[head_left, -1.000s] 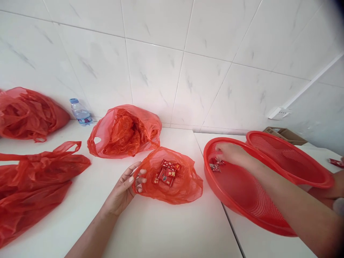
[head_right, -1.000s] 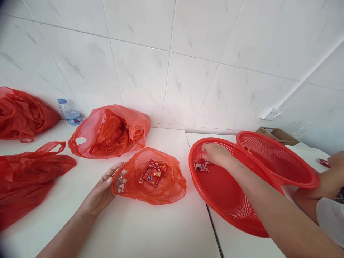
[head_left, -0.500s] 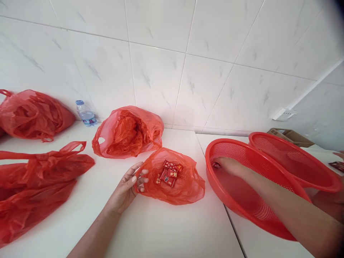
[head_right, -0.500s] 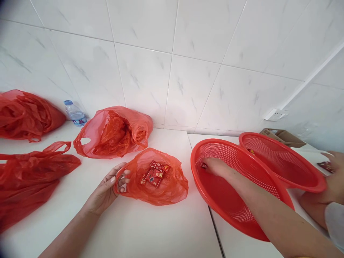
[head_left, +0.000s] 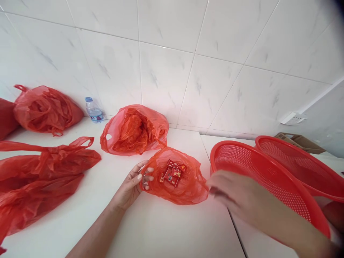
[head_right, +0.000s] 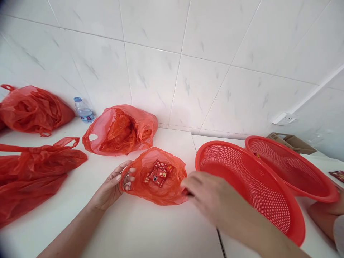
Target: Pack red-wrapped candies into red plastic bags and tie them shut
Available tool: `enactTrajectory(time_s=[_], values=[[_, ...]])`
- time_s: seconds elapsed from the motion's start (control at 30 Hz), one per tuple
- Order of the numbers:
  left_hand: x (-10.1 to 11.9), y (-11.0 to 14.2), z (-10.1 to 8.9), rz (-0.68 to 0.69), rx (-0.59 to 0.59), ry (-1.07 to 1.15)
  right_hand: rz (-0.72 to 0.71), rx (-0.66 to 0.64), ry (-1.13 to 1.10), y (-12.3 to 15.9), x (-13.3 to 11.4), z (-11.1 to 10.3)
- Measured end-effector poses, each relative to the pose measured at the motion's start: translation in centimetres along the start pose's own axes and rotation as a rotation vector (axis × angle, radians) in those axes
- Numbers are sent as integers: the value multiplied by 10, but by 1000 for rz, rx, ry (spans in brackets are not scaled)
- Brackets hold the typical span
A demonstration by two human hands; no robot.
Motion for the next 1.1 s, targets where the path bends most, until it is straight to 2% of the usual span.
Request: enactTrajectory(time_s=[0.1,0.17,0.23,0.4,0.5,0.63,0.8,0.9,1.0,1.1], values=[[0,0,0,-1,-3,5,-259,-137,-100,10,-53,25],[-1,0,0,-1,-8,9,-313,-148,-103,5,-69,44],[-2,0,0,-3,-12,7,-299,-117,-85,-10,-72,62],[-1,1,0,4,-11,2,-183,-10,-53,-54,-57,90],[0,1,0,9,-9,3,-79,70,-52,-66,-44,98],[0,1,0,13,-11,4,17,147,-40,-61,-34,108],[0,0,2,-7,-37,-31,135,137,-32,-51,-23,126],[8,1,6,5,-53,-86,203,136,-24,-50,-9,133],[19,5,8,36,-45,-139,257,148,-51,-49,4,135],[27,13,12,58,-43,-215,272,227,-73,-44,8,129]])
Point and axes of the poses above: each hand's wrist, its own y-axis away from the middle knuckle, its own z-axis out of the palm, x = y × z, the point moved 7 cm from there along -y, towards the middle knuckle, and after that the axes turned 14 degrees about y, right-handed, at the moved point
